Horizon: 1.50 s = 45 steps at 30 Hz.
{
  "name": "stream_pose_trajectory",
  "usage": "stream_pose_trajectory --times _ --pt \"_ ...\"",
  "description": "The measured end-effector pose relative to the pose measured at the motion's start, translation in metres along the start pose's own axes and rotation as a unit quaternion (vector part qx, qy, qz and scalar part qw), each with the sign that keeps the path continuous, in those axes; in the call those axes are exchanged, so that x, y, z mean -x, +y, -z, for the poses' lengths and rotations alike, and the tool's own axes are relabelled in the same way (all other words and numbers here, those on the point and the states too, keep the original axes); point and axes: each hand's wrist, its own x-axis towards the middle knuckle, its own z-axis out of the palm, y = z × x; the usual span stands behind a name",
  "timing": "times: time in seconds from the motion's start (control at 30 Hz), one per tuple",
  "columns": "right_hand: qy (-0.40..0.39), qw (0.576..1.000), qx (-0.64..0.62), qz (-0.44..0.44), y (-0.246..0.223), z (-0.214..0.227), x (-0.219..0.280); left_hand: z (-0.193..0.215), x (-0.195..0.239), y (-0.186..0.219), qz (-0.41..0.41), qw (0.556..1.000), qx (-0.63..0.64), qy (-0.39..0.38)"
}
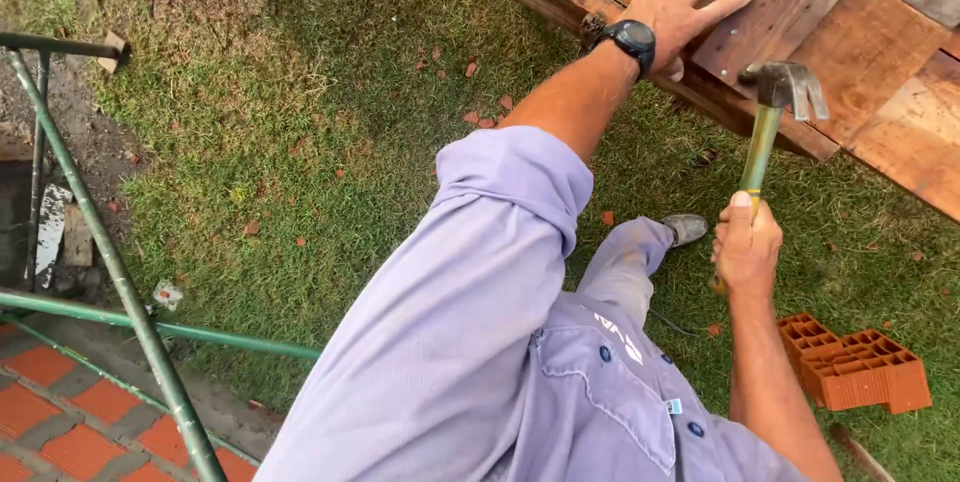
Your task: The person hammers nails into a wooden plank using a hammer. They retrieve nails from a plastic bag and a cardboard box, position them on the wood, and strike them to secure the plank.
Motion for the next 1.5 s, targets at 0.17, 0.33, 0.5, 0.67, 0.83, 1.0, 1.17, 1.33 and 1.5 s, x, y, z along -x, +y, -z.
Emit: stream_pose_trajectory --times 0.17,0.33,0.5,0.67,0.83,1.0,1.17,1.33,1.5 --pt "-0.014 1.0 0.024 0.001 0.015 0.01 -0.009 -0.018 0.055 0.007 0.026 0.99 0.075 0.117" --pt "-0.005 0.999 0.039 0.011 0.007 0.017 -0.006 -0.144 0.168 -0.008 -0.022 0.96 0.203 0.193" --pt "-0.017 0.999 0.026 0.022 0.001 0.015 -0.005 -0.175 0.325 -0.036 0.181 0.936 0.271 -0.136" --pt "0.016 0.998 0.011 -0.062 0.014 0.012 -0.011 -0.226 0.416 -0.064 0.359 0.807 0.331 -0.332" --pt "0.008 0.997 0.031 -0.067 0.001 0.009 -0.008 -0.246 0.425 -0.069 0.386 0.809 0.386 -0.218" --pt "-0.015 0.99 0.079 -0.112 -0.047 0.014 0.014 -0.097 0.388 -0.073 0.43 0.719 0.527 -0.141" --pt "-0.006 0.995 0.045 -0.084 -0.039 0.019 0.006 -0.095 0.33 -0.112 0.352 0.782 0.514 0.015" --pt "0.012 0.995 0.058 -0.074 -0.072 0.018 0.018 -0.079 0.291 -0.151 0.309 0.811 0.479 0.131" --pt "0.063 0.992 0.102 -0.036 -0.043 0.006 -0.006 -0.03 0.279 -0.206 0.269 0.822 0.466 0.189"
